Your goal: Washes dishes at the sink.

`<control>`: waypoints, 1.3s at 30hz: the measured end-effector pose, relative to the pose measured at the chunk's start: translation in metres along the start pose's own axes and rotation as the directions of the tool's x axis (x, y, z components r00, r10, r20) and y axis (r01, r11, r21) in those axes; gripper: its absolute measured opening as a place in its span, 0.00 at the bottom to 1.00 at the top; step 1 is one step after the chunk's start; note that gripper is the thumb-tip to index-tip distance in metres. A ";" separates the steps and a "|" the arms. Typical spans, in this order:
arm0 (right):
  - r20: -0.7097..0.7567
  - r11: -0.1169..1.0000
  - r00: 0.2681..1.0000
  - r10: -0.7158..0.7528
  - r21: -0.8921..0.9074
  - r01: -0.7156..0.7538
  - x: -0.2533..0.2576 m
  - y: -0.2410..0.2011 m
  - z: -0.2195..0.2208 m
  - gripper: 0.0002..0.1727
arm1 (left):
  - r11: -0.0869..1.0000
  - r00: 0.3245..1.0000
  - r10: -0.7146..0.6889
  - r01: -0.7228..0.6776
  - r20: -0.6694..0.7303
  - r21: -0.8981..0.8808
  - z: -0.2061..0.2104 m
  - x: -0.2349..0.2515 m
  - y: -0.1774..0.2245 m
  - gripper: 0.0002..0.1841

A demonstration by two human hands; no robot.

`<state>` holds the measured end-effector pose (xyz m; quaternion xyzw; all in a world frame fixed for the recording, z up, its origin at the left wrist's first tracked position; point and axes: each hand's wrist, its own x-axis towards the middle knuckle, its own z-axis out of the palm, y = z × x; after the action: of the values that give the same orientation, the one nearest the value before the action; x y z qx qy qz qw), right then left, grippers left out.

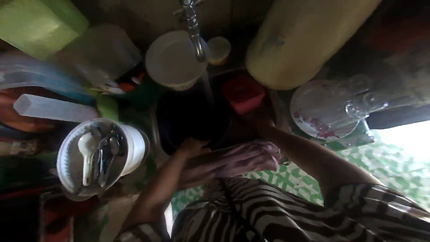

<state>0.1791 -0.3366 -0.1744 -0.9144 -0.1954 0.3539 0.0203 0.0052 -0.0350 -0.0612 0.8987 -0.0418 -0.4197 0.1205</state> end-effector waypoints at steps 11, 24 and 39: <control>-0.482 0.978 0.869 -0.109 0.105 0.181 -0.052 -0.049 -0.094 0.33 | 1.000 1.000 0.014 -0.015 -0.022 -0.015 0.020 0.016 -0.022 0.32; -0.439 0.893 0.871 -0.220 0.269 0.361 -0.065 -0.077 -0.207 0.22 | 0.891 0.982 -0.190 0.181 0.018 -0.416 0.001 0.003 -0.010 0.34; -0.421 0.882 0.902 0.093 0.456 0.121 -0.049 -0.024 -0.187 0.24 | 0.654 0.945 -0.264 0.028 -0.194 -0.756 -0.036 -0.014 -0.012 0.24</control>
<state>0.2598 -0.3138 0.0012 -0.9355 -0.1009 0.1797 0.2870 0.0232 -0.0146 -0.0320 0.8220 0.2238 -0.2736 0.4466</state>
